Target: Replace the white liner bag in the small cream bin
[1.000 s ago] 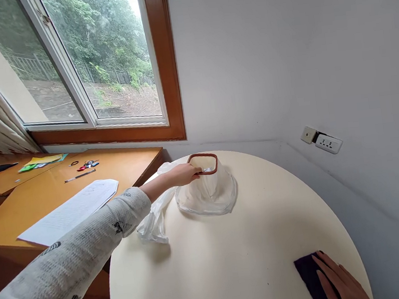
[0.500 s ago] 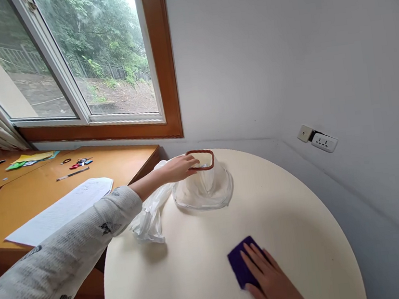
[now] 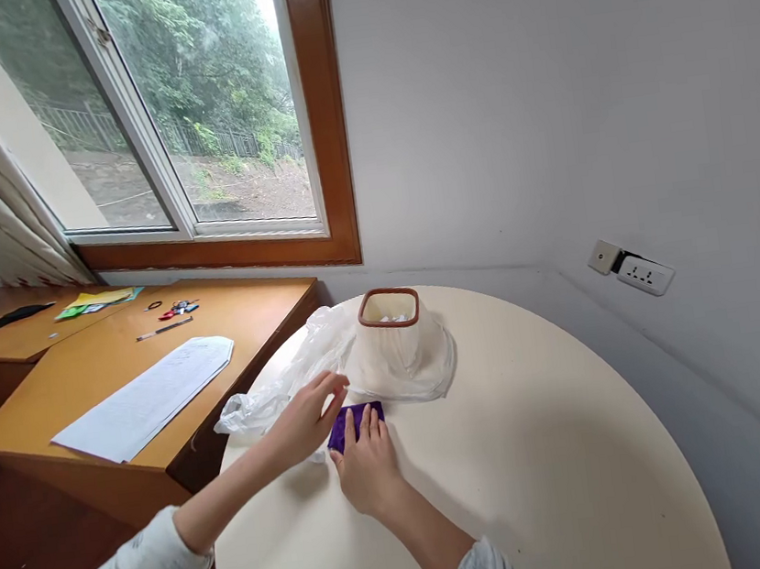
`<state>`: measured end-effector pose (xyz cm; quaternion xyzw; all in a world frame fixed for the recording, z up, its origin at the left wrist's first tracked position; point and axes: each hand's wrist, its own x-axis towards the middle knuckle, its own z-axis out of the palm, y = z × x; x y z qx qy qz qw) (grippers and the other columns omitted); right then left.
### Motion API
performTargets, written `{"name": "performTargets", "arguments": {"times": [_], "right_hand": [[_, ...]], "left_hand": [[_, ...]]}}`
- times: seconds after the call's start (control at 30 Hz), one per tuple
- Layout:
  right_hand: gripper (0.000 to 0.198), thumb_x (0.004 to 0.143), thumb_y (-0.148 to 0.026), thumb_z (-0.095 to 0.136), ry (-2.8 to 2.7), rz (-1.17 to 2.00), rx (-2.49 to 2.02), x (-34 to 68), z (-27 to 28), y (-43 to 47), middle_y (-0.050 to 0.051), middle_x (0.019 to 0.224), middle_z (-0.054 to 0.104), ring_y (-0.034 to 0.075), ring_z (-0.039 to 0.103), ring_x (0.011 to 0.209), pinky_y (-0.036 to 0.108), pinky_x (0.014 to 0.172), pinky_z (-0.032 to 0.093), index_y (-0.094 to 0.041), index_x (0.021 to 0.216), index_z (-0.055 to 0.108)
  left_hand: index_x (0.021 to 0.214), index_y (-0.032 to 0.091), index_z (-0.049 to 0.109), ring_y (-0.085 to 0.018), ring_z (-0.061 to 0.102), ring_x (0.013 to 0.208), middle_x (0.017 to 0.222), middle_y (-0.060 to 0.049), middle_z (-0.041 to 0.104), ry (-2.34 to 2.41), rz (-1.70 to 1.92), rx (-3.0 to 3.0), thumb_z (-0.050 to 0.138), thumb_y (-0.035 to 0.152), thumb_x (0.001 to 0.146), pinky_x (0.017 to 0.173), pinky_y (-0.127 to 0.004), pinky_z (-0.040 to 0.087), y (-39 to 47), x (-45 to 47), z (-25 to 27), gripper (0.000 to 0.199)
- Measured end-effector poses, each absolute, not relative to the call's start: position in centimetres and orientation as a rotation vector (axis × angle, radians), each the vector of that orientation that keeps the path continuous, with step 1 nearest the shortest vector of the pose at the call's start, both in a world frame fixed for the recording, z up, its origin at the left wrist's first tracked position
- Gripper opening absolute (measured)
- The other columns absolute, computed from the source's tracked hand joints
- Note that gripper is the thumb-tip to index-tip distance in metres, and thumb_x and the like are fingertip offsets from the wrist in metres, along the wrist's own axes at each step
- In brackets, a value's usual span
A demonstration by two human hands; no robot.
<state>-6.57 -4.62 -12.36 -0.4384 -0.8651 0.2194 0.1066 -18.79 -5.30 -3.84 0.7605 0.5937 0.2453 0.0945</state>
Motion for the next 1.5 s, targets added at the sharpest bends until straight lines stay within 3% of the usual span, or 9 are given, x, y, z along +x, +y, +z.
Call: {"name": "performTargets", "arguments": {"times": [0.17,0.27,0.37,0.53,0.67,0.77,0.83,1.0,1.5], "right_hand": [[0.055,0.092,-0.031,0.021,-2.395,0.887,-1.119,-3.3,-11.9,-3.4,0.019,0.147,0.015,0.024,0.022,0.134,0.039,0.105,0.029,-0.004,0.14,0.02],[0.047,0.092,-0.032,0.025,-2.318,0.825,-1.085,0.7,-12.3,-3.4,0.013,0.142,0.033,0.021,0.028,0.132,0.039,0.106,0.029,-0.011,0.132,0.04],[0.03,0.089,-0.03,0.035,-2.237,0.706,-1.081,4.9,-13.1,-3.9,0.01,0.104,0.064,0.021,0.057,0.101,0.037,0.089,0.045,-0.019,0.09,0.063],[0.027,0.088,-0.025,0.039,-2.268,0.406,-1.103,10.7,-14.4,-4.8,0.005,0.071,0.062,0.019,0.059,0.074,0.036,0.069,0.048,-0.021,0.064,0.051],[0.016,0.086,-0.024,0.044,-2.383,0.275,-1.135,13.3,-14.5,-5.7,0.009,0.096,0.064,0.021,0.059,0.092,0.038,0.08,0.047,-0.019,0.09,0.059],[0.054,0.081,-0.033,0.053,-2.541,0.262,-1.152,14.1,-14.3,-6.5,0.01,0.137,0.041,0.027,0.036,0.126,0.043,0.098,0.037,-0.021,0.131,0.039],[0.07,0.081,-0.042,0.051,-2.655,0.279,-1.145,14.4,-14.3,-7.0,0.007,0.147,0.025,0.028,0.02,0.134,0.047,0.106,0.026,-0.023,0.142,0.02],[0.07,0.087,-0.052,0.036,-2.836,0.358,-1.115,14.3,-14.8,-7.5,0.003,0.15,0.011,0.028,0.011,0.136,0.052,0.108,0.014,-0.026,0.143,0.002],[0.063,0.09,-0.052,0.027,-2.835,0.313,-1.107,14.3,-14.9,-7.7,0.001,0.149,0.009,0.026,0.013,0.136,0.053,0.108,0.014,-0.029,0.142,0.0]], "left_hand": [[0.096,0.021,0.047,-0.018,0.057,0.084,0.093,-0.006,0.057,1.69,0.721,2.133,0.024,0.031,0.093,0.075,-0.032,0.047,-7.7,-18.2,-8.1,0.025],[0.112,0.022,0.045,-0.021,0.057,0.093,0.105,-0.009,0.057,1.657,0.58,2.224,0.029,0.028,0.091,0.079,-0.034,0.048,-8.2,-17.7,-10.0,0.027],[0.112,0.02,0.049,-0.024,0.056,0.098,0.107,-0.011,0.057,1.664,0.465,2.343,0.033,0.024,0.088,0.082,-0.037,0.048,-8.1,-17.5,-10.9,0.029],[0.118,0.019,0.048,-0.026,0.053,0.108,0.12,-0.013,0.053,1.65,0.472,2.447,0.034,0.025,0.089,0.09,-0.041,0.046,-7.9,-17.1,-11.3,0.033],[0.137,0.02,0.027,-0.029,0.029,0.131,0.143,-0.012,0.032,1.43,0.428,2.606,0.035,0.034,0.091,0.105,-0.051,0.029,-9.0,-15.7,-11.4,0.049],[0.142,0.021,0.01,-0.029,0.013,0.136,0.149,-0.011,0.018,1.233,0.305,2.654,0.035,0.042,0.091,0.108,-0.054,0.018,-10.0,-14.2,-11.4,0.061],[0.143,0.021,0.006,-0.03,0.009,0.137,0.149,-0.011,0.012,1.169,0.238,2.643,0.034,0.046,0.09,0.109,-0.055,0.015,-10.5,-13.5,-11.5,0.065],[0.143,0.023,0.002,-0.029,0.008,0.137,0.149,-0.009,0.008,1.164,0.157,2.588,0.03,0.048,0.09,0.108,-0.056,0.008,-10.8,-12.8,-12.1,0.065],[0.142,0.026,-0.003,-0.027,0.008,0.137,0.149,-0.007,0.007,1.207,0.1,2.582,0.029,0.047,0.091,0.109,-0.055,0.005,-10.7,-12.4,-12.0,0.063]]}}
